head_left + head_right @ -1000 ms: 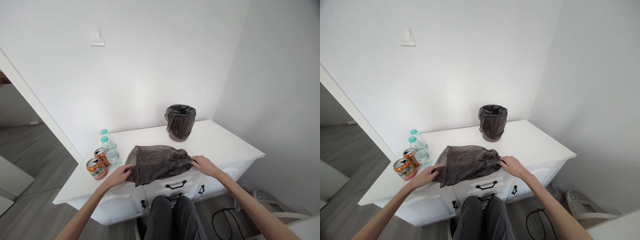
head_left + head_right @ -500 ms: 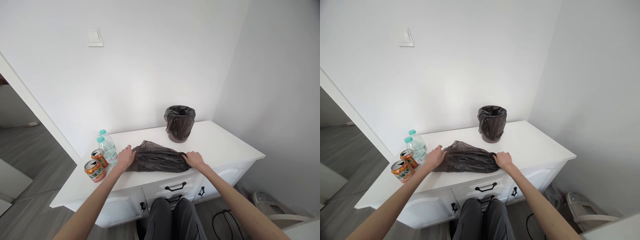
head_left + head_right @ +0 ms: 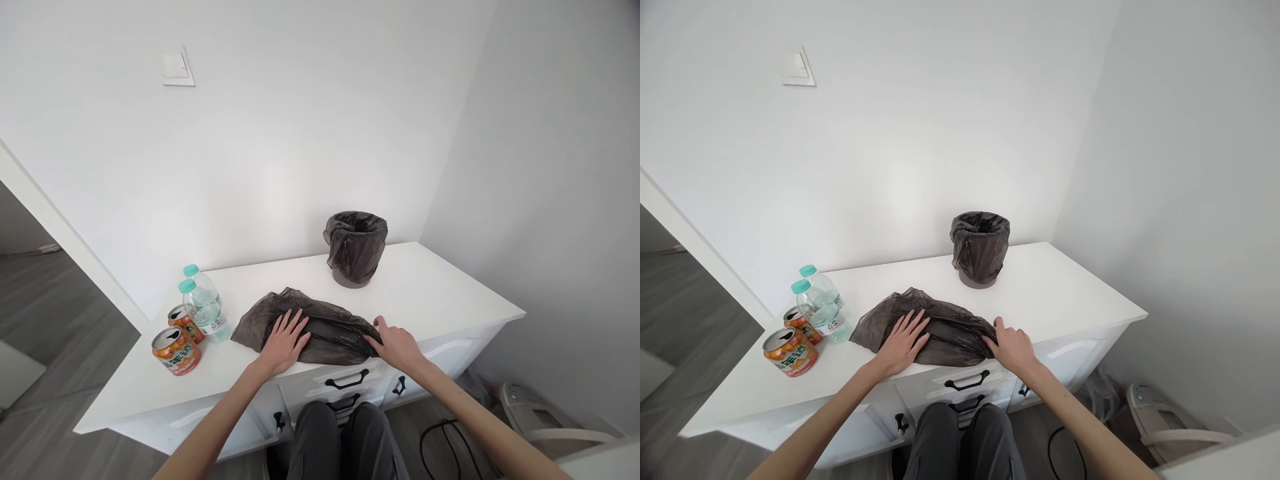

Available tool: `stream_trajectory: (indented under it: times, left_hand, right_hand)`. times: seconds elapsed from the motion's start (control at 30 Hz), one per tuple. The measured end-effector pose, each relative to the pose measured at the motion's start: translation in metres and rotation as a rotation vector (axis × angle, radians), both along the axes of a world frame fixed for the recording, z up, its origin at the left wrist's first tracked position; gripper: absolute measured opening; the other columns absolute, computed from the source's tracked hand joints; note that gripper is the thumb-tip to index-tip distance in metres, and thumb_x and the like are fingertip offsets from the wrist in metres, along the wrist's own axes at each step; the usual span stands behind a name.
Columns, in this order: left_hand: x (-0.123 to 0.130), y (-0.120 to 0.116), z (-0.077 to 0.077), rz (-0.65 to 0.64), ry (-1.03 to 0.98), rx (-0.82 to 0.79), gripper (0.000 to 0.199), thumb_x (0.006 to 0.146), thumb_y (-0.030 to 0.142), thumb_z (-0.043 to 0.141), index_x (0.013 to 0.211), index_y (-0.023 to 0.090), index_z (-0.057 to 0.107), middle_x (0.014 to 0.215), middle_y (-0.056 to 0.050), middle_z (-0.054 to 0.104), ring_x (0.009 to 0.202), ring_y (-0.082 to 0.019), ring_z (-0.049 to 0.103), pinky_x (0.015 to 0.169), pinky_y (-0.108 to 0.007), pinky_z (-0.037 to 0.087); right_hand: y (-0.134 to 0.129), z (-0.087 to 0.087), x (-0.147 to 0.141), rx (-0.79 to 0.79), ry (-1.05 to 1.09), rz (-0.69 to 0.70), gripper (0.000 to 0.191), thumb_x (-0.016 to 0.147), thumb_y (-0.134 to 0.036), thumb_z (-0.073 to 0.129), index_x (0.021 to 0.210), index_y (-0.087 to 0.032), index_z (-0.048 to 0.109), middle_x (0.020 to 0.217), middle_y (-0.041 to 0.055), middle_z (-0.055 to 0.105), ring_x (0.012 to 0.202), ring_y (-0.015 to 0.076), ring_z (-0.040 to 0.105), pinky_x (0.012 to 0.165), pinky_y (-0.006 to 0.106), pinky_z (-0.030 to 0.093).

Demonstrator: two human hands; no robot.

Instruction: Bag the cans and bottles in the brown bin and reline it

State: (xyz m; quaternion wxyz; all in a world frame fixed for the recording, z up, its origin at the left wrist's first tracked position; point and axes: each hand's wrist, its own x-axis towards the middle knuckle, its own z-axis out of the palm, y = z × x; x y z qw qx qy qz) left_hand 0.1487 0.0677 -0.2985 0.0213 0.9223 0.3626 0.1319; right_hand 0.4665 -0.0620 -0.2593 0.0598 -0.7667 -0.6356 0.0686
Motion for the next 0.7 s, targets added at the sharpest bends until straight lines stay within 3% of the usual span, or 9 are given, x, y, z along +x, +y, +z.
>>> stream_trajectory:
  times: [0.07,0.2,0.37,0.43,0.5,0.6,0.63,0.7]
  left_hand:
    - [-0.005,0.002,0.004,-0.047,0.004,-0.001,0.058,0.108,0.054,0.034,0.162,0.033,0.036,0.171,-0.004,0.031,0.16,-0.031,0.022,0.128,-0.058,0.024]
    - [-0.009,0.001,0.015,-0.143,0.021,-0.031,0.055,0.109,0.051,0.036,0.161,0.035,0.036,0.171,-0.002,0.03,0.161,-0.029,0.02,0.129,-0.055,0.023]
    - [-0.006,-0.002,0.018,-0.07,0.011,-0.064,0.054,0.11,0.05,0.031,0.158,0.03,0.044,0.171,-0.005,0.029,0.16,-0.03,0.021,0.129,-0.057,0.021]
    - [-0.005,-0.005,0.02,-0.087,0.01,-0.081,0.055,0.11,0.049,0.029,0.158,0.028,0.044,0.171,-0.005,0.03,0.16,-0.029,0.021,0.13,-0.056,0.02]
    - [-0.003,-0.009,0.025,-0.162,0.016,-0.11,0.054,0.111,0.048,0.029,0.161,0.029,0.039,0.171,-0.004,0.03,0.161,-0.027,0.02,0.131,-0.054,0.021]
    - [0.0,-0.017,0.032,-0.294,0.023,-0.125,0.055,0.111,0.045,0.032,0.164,0.032,0.031,0.172,-0.003,0.027,0.161,-0.025,0.018,0.131,-0.051,0.021]
    - [0.001,-0.021,0.034,-0.331,0.024,-0.116,0.055,0.111,0.044,0.034,0.164,0.033,0.03,0.172,-0.003,0.027,0.161,-0.026,0.018,0.131,-0.051,0.021]
    - [0.005,-0.028,0.036,-0.396,0.038,-0.079,0.055,0.109,0.04,0.04,0.163,0.034,0.032,0.172,-0.003,0.026,0.161,-0.027,0.02,0.131,-0.052,0.022]
  right_hand:
    - [-0.006,-0.004,0.008,0.01,0.058,0.008,0.037,0.103,-0.052,0.047,0.119,-0.02,0.057,0.091,0.0107,0.074,0.091,0.0301,0.073,0.084,0.038,0.047]
    - [-0.018,-0.008,0.019,0.044,0.191,0.074,0.022,0.095,-0.043,0.057,0.085,-0.023,0.058,0.099,0.0085,0.068,0.093,0.0253,0.067,0.086,0.036,0.047]
    - [-0.057,0.007,0.009,0.045,0.626,0.142,0.026,0.096,-0.039,0.049,0.075,-0.025,0.04,0.075,-0.0009,0.059,0.075,0.0182,0.058,0.069,0.028,0.045]
    - [-0.078,0.022,-0.003,0.023,0.831,0.184,0.029,0.098,-0.045,0.048,0.08,-0.025,0.04,0.073,-0.0029,0.059,0.071,0.0169,0.057,0.067,0.028,0.045]
    - [-0.097,0.04,-0.017,0.006,1.032,0.195,0.026,0.099,-0.051,0.052,0.097,-0.026,0.047,0.076,-0.0037,0.063,0.07,0.0165,0.059,0.068,0.028,0.048]
    - [-0.115,0.068,-0.039,0.026,1.152,0.157,0.059,0.096,-0.056,0.06,0.143,-0.029,0.038,0.075,-0.0047,0.065,0.071,0.0181,0.062,0.066,0.029,0.051]
    - [-0.116,0.077,-0.046,0.042,1.159,0.165,0.066,0.095,-0.058,0.062,0.149,-0.03,0.037,0.073,-0.0045,0.063,0.07,0.0184,0.062,0.065,0.029,0.051]
    - [-0.111,0.093,-0.061,0.069,1.168,0.207,0.056,0.095,-0.06,0.062,0.141,-0.03,0.055,0.075,-0.0021,0.063,0.071,0.0181,0.062,0.066,0.03,0.052]
